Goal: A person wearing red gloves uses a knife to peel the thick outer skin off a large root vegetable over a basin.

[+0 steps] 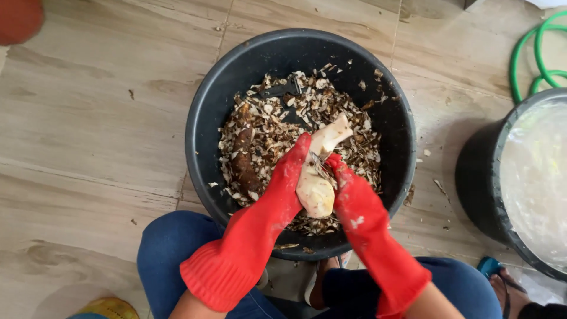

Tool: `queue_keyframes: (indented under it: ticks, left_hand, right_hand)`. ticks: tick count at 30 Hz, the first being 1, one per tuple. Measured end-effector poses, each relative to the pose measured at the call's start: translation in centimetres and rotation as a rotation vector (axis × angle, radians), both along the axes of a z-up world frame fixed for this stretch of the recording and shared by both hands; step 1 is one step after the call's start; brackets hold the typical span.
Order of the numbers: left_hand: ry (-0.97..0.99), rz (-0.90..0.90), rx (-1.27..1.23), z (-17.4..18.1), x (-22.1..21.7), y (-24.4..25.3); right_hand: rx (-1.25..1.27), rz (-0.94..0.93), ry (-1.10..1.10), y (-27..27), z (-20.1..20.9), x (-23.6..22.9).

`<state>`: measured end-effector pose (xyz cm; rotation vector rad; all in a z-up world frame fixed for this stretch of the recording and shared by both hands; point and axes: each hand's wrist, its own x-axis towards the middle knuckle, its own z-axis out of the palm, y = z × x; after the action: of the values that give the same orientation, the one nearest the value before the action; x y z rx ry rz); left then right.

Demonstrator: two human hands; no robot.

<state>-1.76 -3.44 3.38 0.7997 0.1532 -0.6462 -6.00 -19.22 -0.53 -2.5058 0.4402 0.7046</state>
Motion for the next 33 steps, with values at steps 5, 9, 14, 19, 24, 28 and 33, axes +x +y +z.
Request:
queue_keyframes:
  ticks: [5,9,14,19,24,28,33]
  left_hand:
    - [0.277,0.298,-0.185,1.5,0.0,-1.1]
    - [0.483,0.311,0.145,-3.2,-0.4,-2.6]
    - [0.298,0.501,-0.244,6.0,-0.5,-1.8]
    - [0.207,0.172,-0.236,-1.9,-0.1,-0.3]
    - [0.101,0.203,-0.092,-5.7,-0.1,-1.0]
    - [0.102,0.324,-0.029,-6.7,-0.5,-1.6]
    - [0.231,0.302,-0.023,-2.1,-1.5,-1.3]
  right_hand:
    - [0.217,-0.053,-0.186,1.0,0.2,-0.3]
    - [0.749,-0.323,-0.36,1.6,-4.6,-1.3]
    - [0.594,-0.258,-0.592,3.5,6.5,-1.5]
    - [0.675,-0.297,-0.4,3.1,9.4,-1.7]
    - [0.529,-0.407,-0.342,1.5,2.7,-1.7]
    - [0.049,-0.116,0.025,0.0,-2.0,-1.3]
    - [0.069,-0.121,0.004,1.0,0.4,-1.3]
